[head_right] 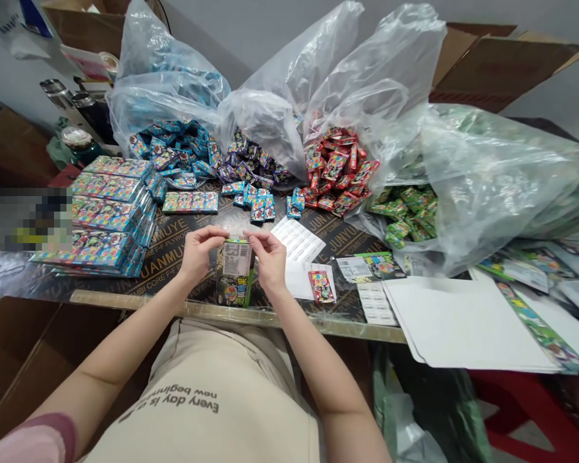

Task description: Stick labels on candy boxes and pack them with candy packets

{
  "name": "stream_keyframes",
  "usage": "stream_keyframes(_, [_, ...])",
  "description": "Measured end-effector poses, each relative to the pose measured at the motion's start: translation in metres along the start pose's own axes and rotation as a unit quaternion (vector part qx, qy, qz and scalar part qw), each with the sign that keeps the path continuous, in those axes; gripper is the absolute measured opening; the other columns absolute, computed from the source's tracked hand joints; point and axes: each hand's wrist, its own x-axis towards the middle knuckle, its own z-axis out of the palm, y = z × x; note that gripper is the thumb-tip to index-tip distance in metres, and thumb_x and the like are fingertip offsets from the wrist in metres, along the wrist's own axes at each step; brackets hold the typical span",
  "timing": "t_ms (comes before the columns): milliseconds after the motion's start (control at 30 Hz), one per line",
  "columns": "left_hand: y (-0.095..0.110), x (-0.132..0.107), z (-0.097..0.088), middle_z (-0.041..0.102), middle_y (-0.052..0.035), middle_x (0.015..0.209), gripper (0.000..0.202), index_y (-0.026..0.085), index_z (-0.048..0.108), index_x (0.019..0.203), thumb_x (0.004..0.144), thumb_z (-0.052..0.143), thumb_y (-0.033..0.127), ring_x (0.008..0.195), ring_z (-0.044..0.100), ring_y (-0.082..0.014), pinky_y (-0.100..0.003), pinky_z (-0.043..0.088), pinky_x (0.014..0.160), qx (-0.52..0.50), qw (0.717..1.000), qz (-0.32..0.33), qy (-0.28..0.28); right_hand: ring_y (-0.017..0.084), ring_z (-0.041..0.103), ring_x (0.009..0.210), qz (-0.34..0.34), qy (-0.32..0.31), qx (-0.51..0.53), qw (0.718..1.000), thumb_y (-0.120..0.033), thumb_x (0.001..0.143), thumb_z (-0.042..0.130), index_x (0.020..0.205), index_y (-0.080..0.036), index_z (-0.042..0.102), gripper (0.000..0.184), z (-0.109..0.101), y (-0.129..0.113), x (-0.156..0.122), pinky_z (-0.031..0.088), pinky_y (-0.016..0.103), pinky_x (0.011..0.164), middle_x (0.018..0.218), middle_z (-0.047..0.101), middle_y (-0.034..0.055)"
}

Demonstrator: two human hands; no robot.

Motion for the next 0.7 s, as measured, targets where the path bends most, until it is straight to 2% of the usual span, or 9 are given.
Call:
stream_keyframes(67, [0.006,0.000,-0.004,0.070,-0.0031,0.069,0.008,0.017,0.073,0.062,0.061,0.075,0.025,0.068,0.062,-0.0146,-0.025,0.049,0.066,0.081,0.994,0.058,-0.032,0.020,0.069,0.088,-0.062,0.012,-0.046,0.997,-0.033,0.071,0.074,0.076,-0.021,0.073,0.013,-0.003,0.004,-0.004,0.052,0.037,0.087,0.089,0.076,0.0028])
stream_keyframes(133, [0.010,0.002,-0.008,0.070,-0.0042,0.068,0.014,0.016,0.073,0.063,0.062,0.077,0.029,0.066,0.062,-0.0153,-0.025,0.049,0.063,0.132,0.988,0.060,-0.060,0.021,0.069,0.089,-0.080,0.013,-0.074,0.994,-0.034,0.071,0.075,0.077,-0.022,0.075,0.013,-0.006,0.004,-0.006,0.052,0.038,0.088,0.089,0.076,0.0024])
stream_keyframes(267, [0.015,0.014,-0.013,0.072,-0.0047,0.068,0.020,0.015,0.075,0.071,0.059,0.079,0.032,0.061,0.063,-0.0151,-0.025,0.050,0.061,0.155,0.983,0.014,-0.099,0.018,0.067,0.071,-0.046,-0.002,-0.107,0.993,-0.035,0.066,0.079,0.077,-0.021,0.074,0.018,-0.007,-0.006,-0.003,0.054,0.035,0.074,0.077,0.074,0.0006])
stream_keyframes(367, [0.020,0.020,-0.013,0.071,-0.0048,0.066,0.018,0.015,0.074,0.069,0.060,0.078,0.029,0.060,0.063,-0.0151,-0.026,0.050,0.061,0.186,0.974,0.019,-0.131,0.014,0.062,0.060,-0.027,-0.040,-0.125,0.991,-0.036,0.065,0.080,0.071,-0.019,0.072,0.020,-0.007,-0.017,0.002,0.053,0.030,0.064,0.068,0.071,-0.0006])
stream_keyframes(467, [0.026,0.018,-0.012,0.070,-0.0047,0.064,0.010,0.014,0.072,0.064,0.064,0.073,0.024,0.062,0.062,-0.0152,-0.025,0.049,0.060,0.245,0.955,0.061,-0.154,0.013,0.061,0.059,-0.033,-0.070,-0.147,0.986,-0.036,0.066,0.079,0.069,-0.019,0.071,0.020,-0.008,-0.023,0.005,0.051,0.029,0.063,0.065,0.069,-0.0007])
stream_keyframes(600, [0.031,0.012,-0.013,0.069,-0.0060,0.070,0.009,0.015,0.071,0.063,0.068,0.069,0.022,0.067,0.063,-0.0157,-0.023,0.048,0.059,0.293,0.927,0.133,-0.194,0.014,0.062,0.060,-0.046,-0.095,-0.167,0.980,-0.034,0.068,0.078,0.069,-0.020,0.072,0.016,-0.012,-0.026,0.003,0.051,0.029,0.063,0.066,0.070,-0.0004])
stream_keyframes(700, [0.032,0.010,-0.015,0.069,-0.0061,0.071,0.011,0.016,0.071,0.064,0.070,0.072,0.025,0.068,0.064,-0.0156,-0.024,0.049,0.062,0.309,0.911,0.170,-0.214,0.016,0.065,0.068,-0.080,-0.084,-0.176,0.978,-0.032,0.071,0.075,0.073,-0.021,0.075,0.011,-0.015,-0.026,-0.005,0.052,0.031,0.069,0.074,0.073,0.0008])
